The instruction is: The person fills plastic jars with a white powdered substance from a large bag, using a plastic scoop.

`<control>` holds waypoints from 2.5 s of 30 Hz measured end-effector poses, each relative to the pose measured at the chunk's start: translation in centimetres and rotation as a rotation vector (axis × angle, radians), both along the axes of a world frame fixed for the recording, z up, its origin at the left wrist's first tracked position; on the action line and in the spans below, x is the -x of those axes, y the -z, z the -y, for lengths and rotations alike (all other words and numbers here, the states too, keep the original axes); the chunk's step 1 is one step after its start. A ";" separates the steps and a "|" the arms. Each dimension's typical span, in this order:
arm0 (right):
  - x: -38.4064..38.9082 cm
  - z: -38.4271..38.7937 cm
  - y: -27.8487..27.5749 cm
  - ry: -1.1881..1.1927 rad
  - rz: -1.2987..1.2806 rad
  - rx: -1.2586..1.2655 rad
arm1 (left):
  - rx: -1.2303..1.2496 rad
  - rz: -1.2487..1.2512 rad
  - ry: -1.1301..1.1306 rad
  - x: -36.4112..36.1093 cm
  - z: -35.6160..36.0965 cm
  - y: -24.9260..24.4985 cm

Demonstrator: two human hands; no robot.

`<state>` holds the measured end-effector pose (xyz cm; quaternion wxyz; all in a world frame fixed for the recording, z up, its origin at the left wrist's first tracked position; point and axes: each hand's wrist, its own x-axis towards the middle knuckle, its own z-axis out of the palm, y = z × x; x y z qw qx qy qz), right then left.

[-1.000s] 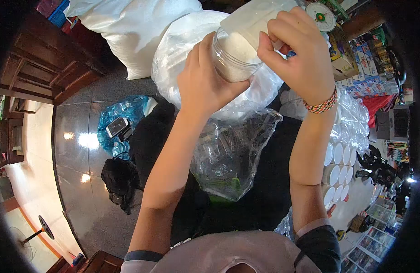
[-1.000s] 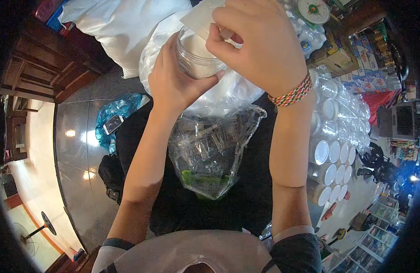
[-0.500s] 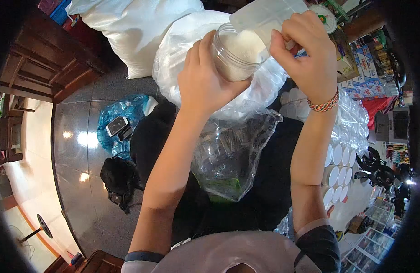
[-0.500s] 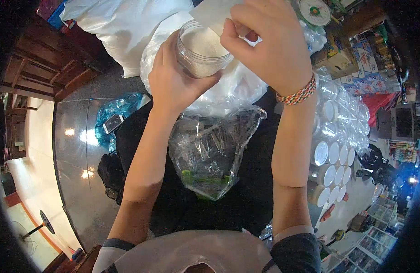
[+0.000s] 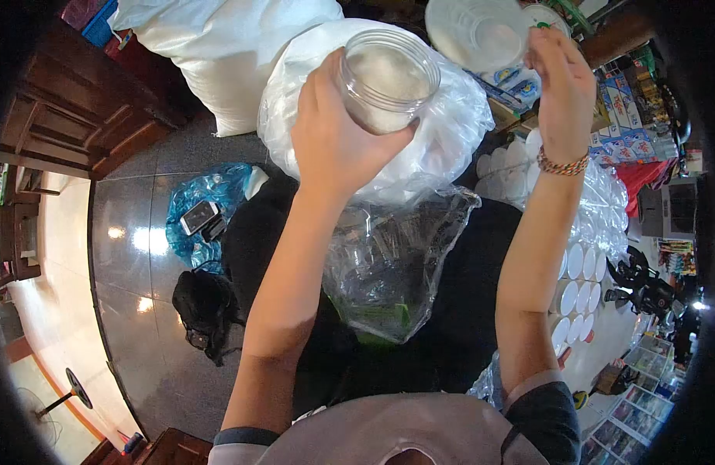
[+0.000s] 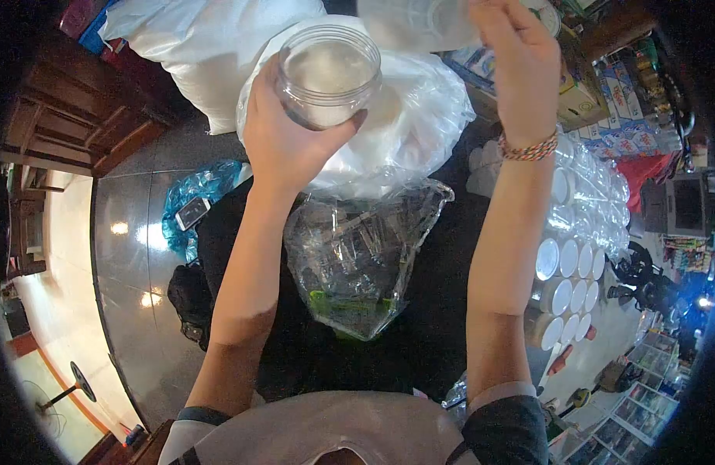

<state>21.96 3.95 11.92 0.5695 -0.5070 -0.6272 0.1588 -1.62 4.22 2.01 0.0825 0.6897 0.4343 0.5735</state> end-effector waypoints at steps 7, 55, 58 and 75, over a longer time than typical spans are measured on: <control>-3.2 -0.1 0.9 -0.078 -0.465 0.038 | 0.055 0.042 0.089 0.1 -0.1 -0.1; -3.9 -3.4 7.9 -0.202 -0.863 0.315 | 0.215 0.691 0.663 2.7 -0.9 -10.8; -4.0 -3.4 7.8 -0.231 -0.941 0.334 | 0.317 0.774 0.756 2.8 0.0 -15.0; -4.5 -3.4 8.1 -0.213 -0.987 0.416 | 0.176 0.678 0.607 2.9 1.8 -16.3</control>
